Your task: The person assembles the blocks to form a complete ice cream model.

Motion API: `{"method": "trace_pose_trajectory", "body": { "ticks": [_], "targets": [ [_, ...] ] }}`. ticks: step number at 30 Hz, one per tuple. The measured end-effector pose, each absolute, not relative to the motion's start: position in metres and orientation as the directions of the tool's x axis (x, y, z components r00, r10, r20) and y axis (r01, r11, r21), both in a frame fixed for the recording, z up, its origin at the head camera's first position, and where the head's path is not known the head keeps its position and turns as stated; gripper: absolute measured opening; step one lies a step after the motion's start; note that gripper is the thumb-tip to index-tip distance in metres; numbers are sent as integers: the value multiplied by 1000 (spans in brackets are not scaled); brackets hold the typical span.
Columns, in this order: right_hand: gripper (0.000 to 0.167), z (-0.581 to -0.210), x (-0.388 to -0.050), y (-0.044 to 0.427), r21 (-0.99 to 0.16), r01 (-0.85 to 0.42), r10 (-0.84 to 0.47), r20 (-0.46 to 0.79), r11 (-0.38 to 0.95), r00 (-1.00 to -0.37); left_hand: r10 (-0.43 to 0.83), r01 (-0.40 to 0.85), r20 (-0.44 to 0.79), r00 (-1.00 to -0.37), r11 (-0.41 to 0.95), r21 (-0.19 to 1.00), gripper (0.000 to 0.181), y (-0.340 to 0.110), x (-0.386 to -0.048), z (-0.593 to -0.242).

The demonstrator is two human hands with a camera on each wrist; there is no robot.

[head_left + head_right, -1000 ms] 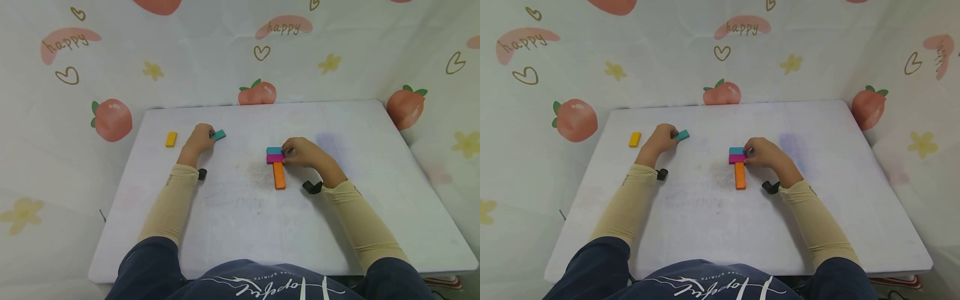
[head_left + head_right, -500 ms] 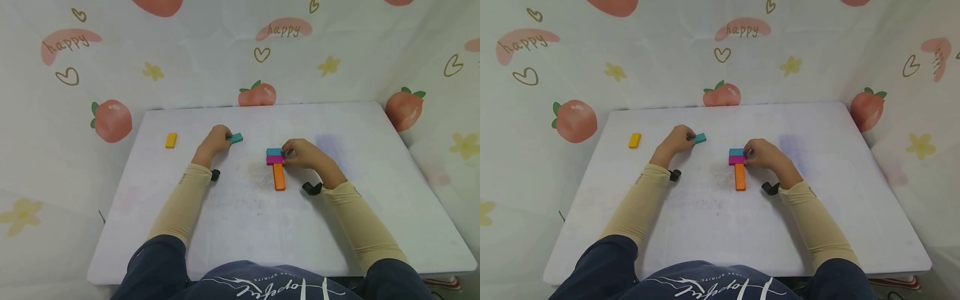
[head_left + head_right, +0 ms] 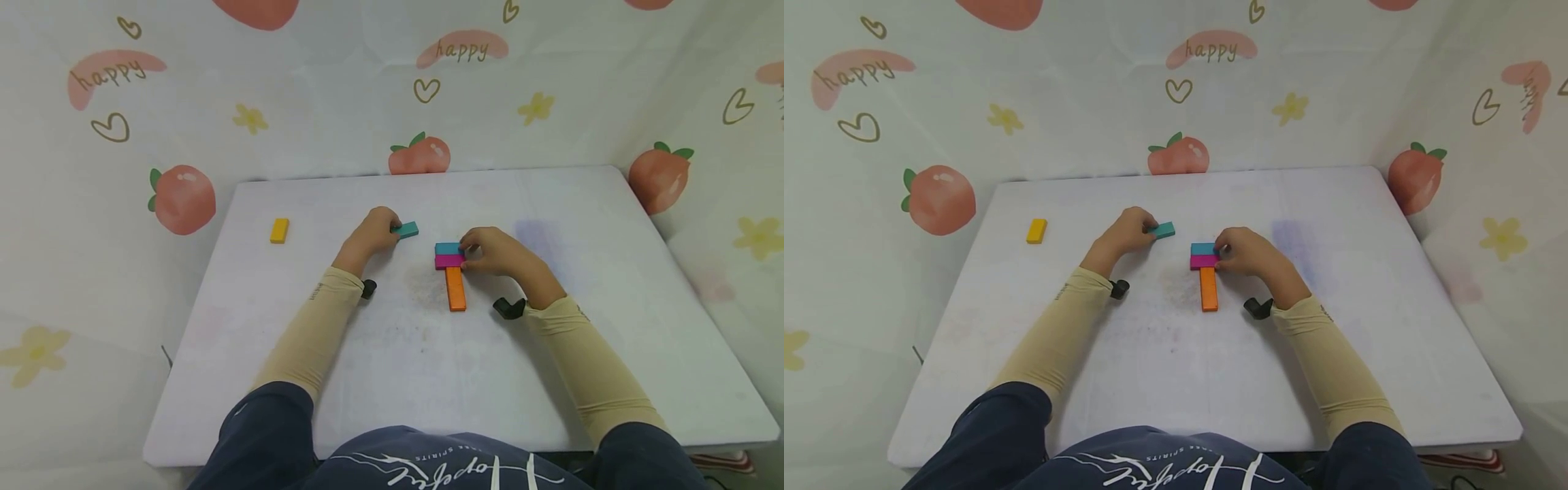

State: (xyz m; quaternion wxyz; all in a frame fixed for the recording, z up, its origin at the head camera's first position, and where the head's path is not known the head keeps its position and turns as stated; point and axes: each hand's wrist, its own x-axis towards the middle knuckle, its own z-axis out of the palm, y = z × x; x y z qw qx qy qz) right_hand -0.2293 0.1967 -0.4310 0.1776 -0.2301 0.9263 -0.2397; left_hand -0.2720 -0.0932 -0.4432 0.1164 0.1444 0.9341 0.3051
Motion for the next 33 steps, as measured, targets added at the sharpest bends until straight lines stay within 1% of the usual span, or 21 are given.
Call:
{"method": "trace_pose_trajectory", "body": {
  "ticks": [10,18,26,33],
  "targets": [
    [40,-431,-230,195,-514,-346,-511,-222,785,-830,374,225,-142,-917,775,590,33,-72,-272,-442],
    [40,-432,-231,193,-472,-335,-489,-252,816,-835,414,251,-150,-898,761,598,34,-56,-271,-441],
    [38,-430,-230,191,-467,-321,-475,-260,824,-841,430,260,-156,-889,756,601,34,-48,-269,-441],
    [40,-430,-229,192,-479,-308,-469,-262,822,-843,464,283,-155,-872,738,612,35,-43,-269,-442]
  ]
}}
